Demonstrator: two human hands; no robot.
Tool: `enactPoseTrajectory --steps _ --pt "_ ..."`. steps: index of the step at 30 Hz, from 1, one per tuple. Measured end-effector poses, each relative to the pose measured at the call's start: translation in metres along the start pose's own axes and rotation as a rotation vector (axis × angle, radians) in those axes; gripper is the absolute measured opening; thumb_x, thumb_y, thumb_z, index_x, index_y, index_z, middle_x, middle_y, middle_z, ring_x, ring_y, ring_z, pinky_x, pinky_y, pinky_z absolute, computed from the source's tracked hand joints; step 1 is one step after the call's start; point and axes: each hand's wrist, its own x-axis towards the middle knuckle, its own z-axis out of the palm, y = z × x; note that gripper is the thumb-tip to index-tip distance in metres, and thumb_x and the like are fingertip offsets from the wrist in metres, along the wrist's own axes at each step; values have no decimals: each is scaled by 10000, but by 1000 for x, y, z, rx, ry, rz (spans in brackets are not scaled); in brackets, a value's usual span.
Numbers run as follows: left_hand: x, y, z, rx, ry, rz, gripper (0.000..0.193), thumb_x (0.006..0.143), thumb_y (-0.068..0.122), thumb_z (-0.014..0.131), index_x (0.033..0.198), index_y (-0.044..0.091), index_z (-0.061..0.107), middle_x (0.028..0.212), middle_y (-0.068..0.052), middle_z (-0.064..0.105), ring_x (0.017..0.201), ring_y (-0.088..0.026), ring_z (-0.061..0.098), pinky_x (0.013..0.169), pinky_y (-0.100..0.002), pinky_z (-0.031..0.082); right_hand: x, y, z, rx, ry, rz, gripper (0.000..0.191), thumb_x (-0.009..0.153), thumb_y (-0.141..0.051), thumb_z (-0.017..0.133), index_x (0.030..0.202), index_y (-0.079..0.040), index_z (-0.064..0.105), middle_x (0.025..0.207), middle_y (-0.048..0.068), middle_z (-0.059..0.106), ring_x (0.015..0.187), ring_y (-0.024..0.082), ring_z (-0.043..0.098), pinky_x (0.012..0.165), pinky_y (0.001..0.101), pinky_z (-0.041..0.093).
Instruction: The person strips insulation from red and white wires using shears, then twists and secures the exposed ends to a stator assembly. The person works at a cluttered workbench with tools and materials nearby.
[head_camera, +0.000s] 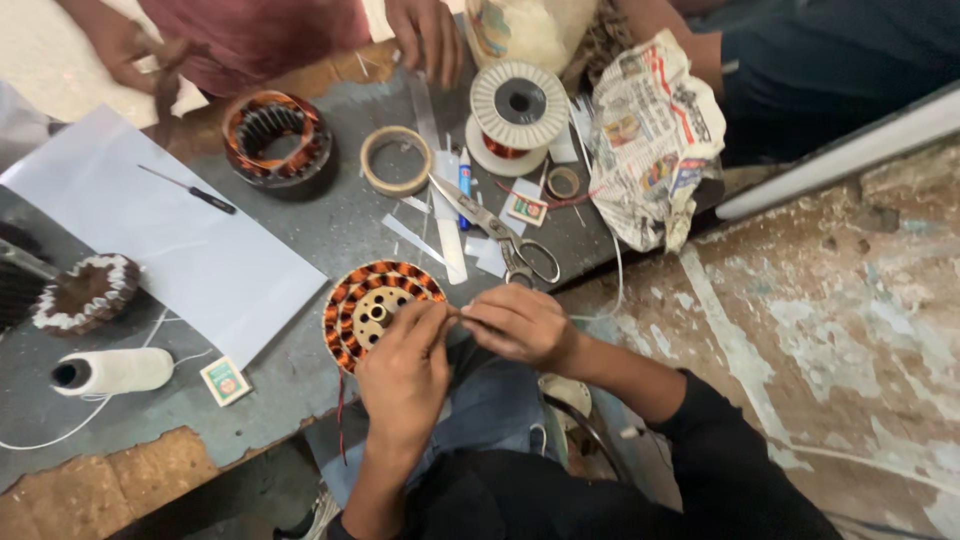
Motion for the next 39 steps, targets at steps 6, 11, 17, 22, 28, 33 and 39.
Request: enactPoseTrajectory --steps 6,11,17,22,28,33,39 --pt "-3 4 -5 9 -47 -17 119 931 120 727 1050 122 739 1073 -28 731 825 -267 720 671 -375 553 -8 -13 10 401 -3 581 178 891 -54 809 1041 -52 714 974 109 723 827 236 734 745 308 598" --pt "0 9 -7 -12 -23 4 150 934 112 764 1082 120 740 1083 -39 730 856 -254 726 717 -356 566 -50 -26 7 256 59 634 244 877 -63 818 1094 -21 717 1098 112 712 882 169 730 798 302 604" --pt "2 22 -14 58 -5 112 286 935 86 809 1208 55 730 1155 -93 719 974 -269 713 842 -364 570 -135 1 -14 42 828 1169 530 1001 -70 828 1398 -39 477 1217 109 527 1060 190 510 896 300 474" --pt "-17 36 -18 239 62 166 314 812 47 815 1106 -19 731 1081 -151 710 959 -363 701 854 -440 567 -182 32 -19 -51 164 1323 672 822 -200 863 1354 -12 497 1258 130 589 1179 266 567 831 320 531" --pt "-44 33 10 -279 -126 350 312 932 18 754 1238 7 694 1121 -125 704 1017 -303 700 912 -414 558 -169 27 15 734 32 1517 231 1061 -266 547 1130 -63 636 1070 48 721 943 173 703 786 339 564" --pt "-49 10 69 -141 -50 330 652 794 322 711 1284 -76 549 1085 -262 702 977 -426 688 832 -464 529 -149 -16 -9 1196 247 1321 218 1051 -249 517 1093 -60 619 1082 139 710 991 238 708 852 390 592" --pt "-103 -45 88 -386 -819 -418 312 1025 319 604 1296 200 702 773 -135 735 699 -226 723 684 -369 548 -170 -14 -39 1189 638 1170 184 1143 -213 496 1105 -58 588 1077 191 695 935 290 710 859 408 581"
